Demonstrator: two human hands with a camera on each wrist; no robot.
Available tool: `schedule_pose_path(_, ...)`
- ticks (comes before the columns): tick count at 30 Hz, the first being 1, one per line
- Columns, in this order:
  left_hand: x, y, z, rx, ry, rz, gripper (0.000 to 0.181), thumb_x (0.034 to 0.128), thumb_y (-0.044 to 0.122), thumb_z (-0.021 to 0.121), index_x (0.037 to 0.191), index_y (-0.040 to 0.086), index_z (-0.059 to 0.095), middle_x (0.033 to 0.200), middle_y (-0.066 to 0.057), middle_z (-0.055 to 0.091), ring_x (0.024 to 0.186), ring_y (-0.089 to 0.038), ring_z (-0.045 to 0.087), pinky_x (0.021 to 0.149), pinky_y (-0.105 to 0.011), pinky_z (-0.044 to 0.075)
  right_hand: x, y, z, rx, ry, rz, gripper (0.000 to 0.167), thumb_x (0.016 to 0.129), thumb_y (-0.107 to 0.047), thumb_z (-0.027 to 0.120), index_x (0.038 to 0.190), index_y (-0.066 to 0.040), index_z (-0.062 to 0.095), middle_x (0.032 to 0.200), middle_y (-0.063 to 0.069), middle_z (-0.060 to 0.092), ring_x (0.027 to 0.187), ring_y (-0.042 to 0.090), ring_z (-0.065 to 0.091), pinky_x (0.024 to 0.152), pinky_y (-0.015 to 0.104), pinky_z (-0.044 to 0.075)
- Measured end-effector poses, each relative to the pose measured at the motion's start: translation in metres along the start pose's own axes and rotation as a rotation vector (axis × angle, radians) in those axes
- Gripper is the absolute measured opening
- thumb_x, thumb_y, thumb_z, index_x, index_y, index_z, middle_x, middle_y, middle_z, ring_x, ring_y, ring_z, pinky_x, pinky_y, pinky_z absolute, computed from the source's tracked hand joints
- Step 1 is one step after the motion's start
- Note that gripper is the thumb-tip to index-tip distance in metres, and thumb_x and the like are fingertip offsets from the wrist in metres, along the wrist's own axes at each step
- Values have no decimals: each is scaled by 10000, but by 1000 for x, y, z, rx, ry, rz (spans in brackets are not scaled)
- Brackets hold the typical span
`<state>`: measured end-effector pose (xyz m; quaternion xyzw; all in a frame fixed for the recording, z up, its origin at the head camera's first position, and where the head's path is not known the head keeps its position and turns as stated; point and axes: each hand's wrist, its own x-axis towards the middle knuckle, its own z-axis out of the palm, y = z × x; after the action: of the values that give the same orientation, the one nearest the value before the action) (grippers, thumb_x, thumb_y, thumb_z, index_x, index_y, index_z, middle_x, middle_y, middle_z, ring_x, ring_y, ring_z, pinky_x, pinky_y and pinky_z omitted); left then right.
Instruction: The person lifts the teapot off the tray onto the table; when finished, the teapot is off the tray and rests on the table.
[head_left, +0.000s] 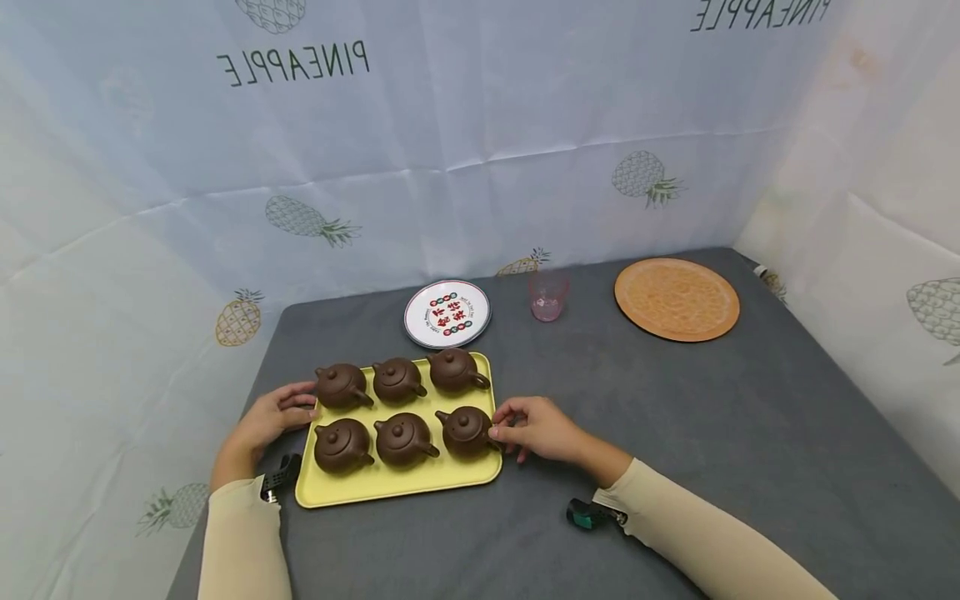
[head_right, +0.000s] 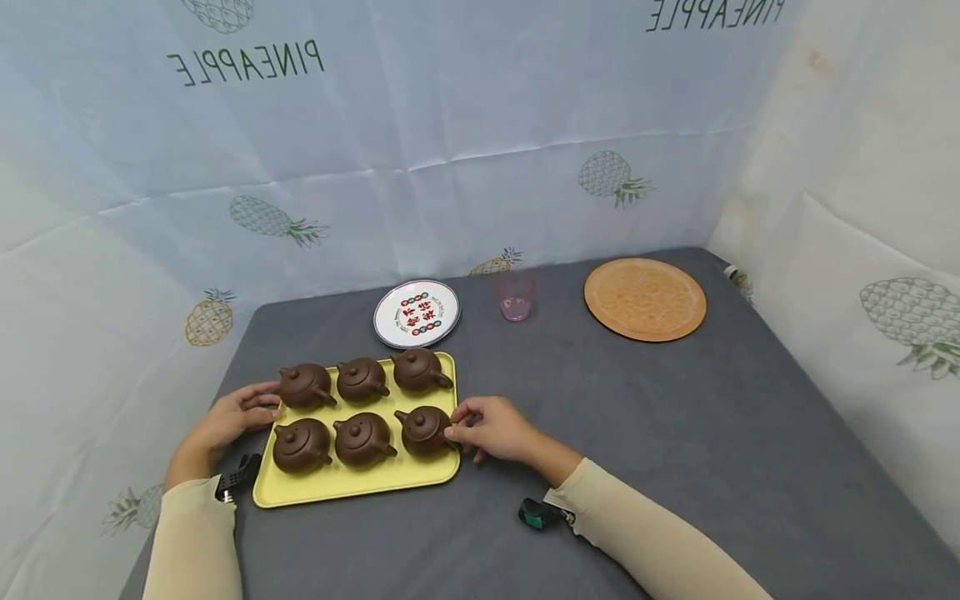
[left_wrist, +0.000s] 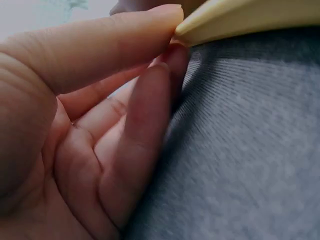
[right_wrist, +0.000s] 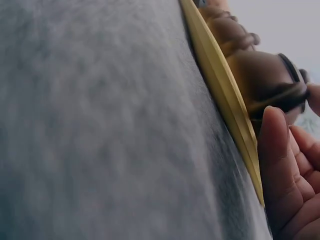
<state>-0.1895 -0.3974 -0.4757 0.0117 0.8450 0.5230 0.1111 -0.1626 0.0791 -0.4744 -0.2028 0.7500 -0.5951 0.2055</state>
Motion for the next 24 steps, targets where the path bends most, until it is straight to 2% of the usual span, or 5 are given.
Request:
schedule_pose_path(4,1,-4,0,-17,0,17,646,890,111,721,1412,-84,396,1111,-11,640,920,-33,618,758,-220,496,0,1,6,-62,-14,2,216,874,-262,751,875,-67,659,691,60,649,565,215,624,504,383,532)
schedule_pose_path(9,1,-2,0,-38,1,35,636,889,68,711,1404,-115,385,1107,-60,628,885,-52,635,740,-219,501,-2,2,10,-132,-47,-37,207,861,-284,763,801,-109,669,616,44,624,502,186,599,484,355,517)
schedule_pose_path(16,1,-5,-1,-74,4,40,604,889,24,700,1387,-126,395,1070,-19,632,865,-68,645,722,-222,507,1,6,6,-61,-40,-70,227,929,-226,685,815,-31,663,650,83,606,551,198,597,529,370,536)
schedule_pose_path(20,2,-6,-2,-97,-1,42,570,889,6,694,1373,-117,419,1043,33,640,859,-73,650,715,-222,508,5,8,1,-18,-74,-71,252,957,-198,645,847,28,657,709,102,618,601,213,620,567,383,550)
schedule_pose_path(24,3,-7,-1,-101,1,46,557,886,-5,693,1361,-125,428,1033,42,646,854,-74,652,714,-221,509,5,10,-5,52,-92,-95,211,953,-111,635,869,83,643,777,178,619,650,247,638,616,400,558)
